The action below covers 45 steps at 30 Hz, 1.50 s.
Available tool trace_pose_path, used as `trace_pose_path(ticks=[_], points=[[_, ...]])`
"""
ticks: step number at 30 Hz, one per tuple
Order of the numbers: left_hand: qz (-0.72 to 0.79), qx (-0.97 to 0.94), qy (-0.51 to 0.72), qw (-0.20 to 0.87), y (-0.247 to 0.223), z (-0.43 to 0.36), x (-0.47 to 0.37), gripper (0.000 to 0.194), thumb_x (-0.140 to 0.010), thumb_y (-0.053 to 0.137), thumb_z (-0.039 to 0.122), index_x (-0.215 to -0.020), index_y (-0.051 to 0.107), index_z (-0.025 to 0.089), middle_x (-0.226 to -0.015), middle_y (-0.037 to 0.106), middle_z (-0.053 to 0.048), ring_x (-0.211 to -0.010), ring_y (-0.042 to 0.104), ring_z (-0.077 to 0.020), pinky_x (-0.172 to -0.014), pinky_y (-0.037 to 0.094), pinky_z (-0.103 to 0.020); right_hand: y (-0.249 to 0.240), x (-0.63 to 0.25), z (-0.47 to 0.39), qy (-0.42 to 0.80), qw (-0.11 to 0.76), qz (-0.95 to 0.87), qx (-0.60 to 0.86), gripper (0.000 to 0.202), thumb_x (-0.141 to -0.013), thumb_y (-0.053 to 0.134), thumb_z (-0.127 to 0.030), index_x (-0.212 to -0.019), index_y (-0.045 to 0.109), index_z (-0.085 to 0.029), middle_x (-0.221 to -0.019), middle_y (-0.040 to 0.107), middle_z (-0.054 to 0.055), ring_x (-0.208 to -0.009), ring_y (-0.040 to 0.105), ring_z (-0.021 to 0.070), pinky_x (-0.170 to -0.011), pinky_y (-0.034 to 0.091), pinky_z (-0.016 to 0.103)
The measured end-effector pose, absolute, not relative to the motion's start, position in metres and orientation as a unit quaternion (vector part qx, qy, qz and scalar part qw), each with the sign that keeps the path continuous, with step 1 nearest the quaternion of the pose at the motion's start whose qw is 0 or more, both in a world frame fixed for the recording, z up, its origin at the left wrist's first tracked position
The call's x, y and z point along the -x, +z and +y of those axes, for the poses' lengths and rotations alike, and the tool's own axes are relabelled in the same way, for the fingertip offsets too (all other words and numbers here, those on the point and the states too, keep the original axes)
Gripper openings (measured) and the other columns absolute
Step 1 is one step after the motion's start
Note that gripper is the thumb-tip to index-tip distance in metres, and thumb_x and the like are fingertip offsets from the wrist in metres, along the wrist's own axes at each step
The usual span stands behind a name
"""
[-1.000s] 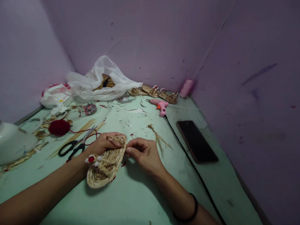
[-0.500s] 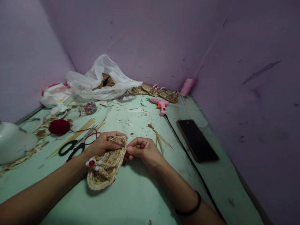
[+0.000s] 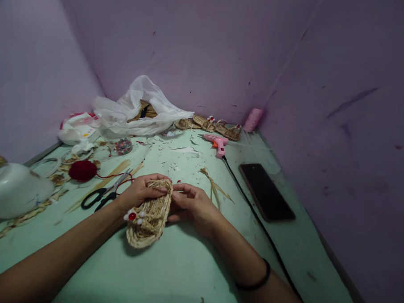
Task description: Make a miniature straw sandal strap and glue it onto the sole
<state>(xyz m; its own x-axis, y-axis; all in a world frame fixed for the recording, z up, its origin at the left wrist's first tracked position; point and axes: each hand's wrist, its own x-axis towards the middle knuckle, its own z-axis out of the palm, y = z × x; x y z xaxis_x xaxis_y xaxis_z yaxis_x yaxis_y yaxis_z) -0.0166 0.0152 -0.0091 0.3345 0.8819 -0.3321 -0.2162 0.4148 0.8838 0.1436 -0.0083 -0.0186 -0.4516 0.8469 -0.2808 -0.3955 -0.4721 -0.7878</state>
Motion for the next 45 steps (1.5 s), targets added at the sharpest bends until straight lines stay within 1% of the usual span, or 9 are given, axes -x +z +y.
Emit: trace_pose_path(ticks=[6,10,12,15,22,28,35,40,45], points=[[0.425,-0.425,0.362,0.712,-0.005,0.015,0.019,0.049,-0.052,0.07,0.017,-0.098,0.054,0.013,-0.078,0.062,-0.004,-0.068,0.057,-0.0147,-0.065,0.044,-0.029,-0.021,-0.14,-0.007,0.752,0.427,-0.315,0.391,0.025,-0.058,0.075,-0.027,-0.074,0.067,-0.009,-0.064,0.067,0.006,-0.056,0.061,0.0124,-0.055,0.05,0.023],[0.466,-0.537,0.393,0.583,0.003,0.018,0.033,0.05,-0.055,0.071,0.022,-0.102,0.056,0.015,-0.093,0.058,-0.006,-0.073,0.054,-0.013,-0.064,0.043,-0.025,-0.021,-0.146,-0.003,0.721,0.481,-0.274,0.417,0.023,-0.055,0.076,-0.024,-0.071,0.067,-0.01,-0.063,0.067,0.004,-0.054,0.059,0.0111,-0.054,0.05,0.022],[0.491,-0.564,0.398,0.532,0.005,0.018,0.037,0.043,-0.058,0.07,0.024,-0.098,0.057,0.015,-0.086,0.058,-0.003,-0.06,0.049,-0.0085,-0.053,0.039,-0.022,-0.022,-0.148,-0.001,0.716,0.493,-0.266,0.417,0.021,-0.056,0.075,-0.023,-0.071,0.067,-0.011,-0.059,0.065,0.002,-0.05,0.057,0.0098,-0.053,0.05,0.022],[0.494,-0.56,0.392,0.538,0.003,0.018,0.036,0.033,-0.063,0.065,0.028,-0.092,0.058,0.013,-0.073,0.057,0.0,-0.045,0.04,-0.0045,-0.042,0.032,-0.019,-0.023,-0.148,0.0,0.711,0.494,-0.267,0.423,0.02,-0.056,0.075,-0.023,-0.07,0.066,-0.011,-0.057,0.063,0.001,-0.049,0.056,0.0097,-0.054,0.05,0.024],[0.502,-0.534,0.382,0.563,-0.009,0.017,0.026,0.014,-0.069,0.057,0.028,-0.075,0.052,0.015,-0.043,0.046,0.007,-0.034,0.036,-0.0042,-0.034,0.027,-0.016,-0.022,-0.144,-0.001,0.712,0.487,-0.274,0.426,0.026,-0.052,0.078,-0.025,-0.07,0.067,-0.01,-0.059,0.065,0.003,-0.05,0.057,0.0107,-0.052,0.049,0.022],[0.505,-0.519,0.411,0.554,-0.009,0.013,0.021,0.012,-0.072,0.053,0.027,-0.07,0.047,0.016,-0.042,0.049,0.006,-0.03,0.039,-0.0045,-0.032,0.027,-0.016,-0.021,-0.143,-0.001,0.72,0.492,-0.268,0.41,0.02,-0.054,0.076,-0.021,-0.067,0.065,-0.011,-0.056,0.064,0.002,-0.047,0.055,0.0101,-0.047,0.045,0.02],[0.465,-0.5,0.428,0.592,-0.01,0.01,0.021,0.019,-0.065,0.061,0.026,-0.074,0.048,0.016,-0.047,0.052,0.005,-0.038,0.047,-0.007,-0.038,0.038,-0.018,-0.021,-0.142,-0.001,0.726,0.486,-0.269,0.406,0.013,-0.063,0.07,-0.023,-0.07,0.064,-0.013,-0.062,0.065,0.003,-0.052,0.057,0.0124,-0.052,0.044,0.023],[0.465,-0.514,0.394,0.604,-0.01,0.011,0.023,0.017,-0.066,0.057,0.029,-0.074,0.049,0.016,-0.049,0.053,0.003,-0.038,0.045,-0.008,-0.038,0.035,-0.02,-0.023,-0.139,-0.003,0.699,0.491,-0.271,0.444,0.017,-0.064,0.069,-0.028,-0.07,0.062,-0.014,-0.057,0.062,0.001,-0.05,0.054,0.012,-0.054,0.043,0.024],[0.551,-0.6,0.404,0.417,0.005,0.006,0.025,0.026,-0.068,0.06,0.035,-0.086,0.058,0.016,-0.04,0.038,0.008,-0.037,0.033,-0.0073,-0.039,0.023,-0.02,-0.025,-0.134,-0.006,0.628,0.525,-0.311,0.483,0.022,-0.061,0.071,-0.031,-0.069,0.06,-0.014,-0.056,0.062,-0.001,-0.05,0.053,0.0119,-0.052,0.041,0.023]])
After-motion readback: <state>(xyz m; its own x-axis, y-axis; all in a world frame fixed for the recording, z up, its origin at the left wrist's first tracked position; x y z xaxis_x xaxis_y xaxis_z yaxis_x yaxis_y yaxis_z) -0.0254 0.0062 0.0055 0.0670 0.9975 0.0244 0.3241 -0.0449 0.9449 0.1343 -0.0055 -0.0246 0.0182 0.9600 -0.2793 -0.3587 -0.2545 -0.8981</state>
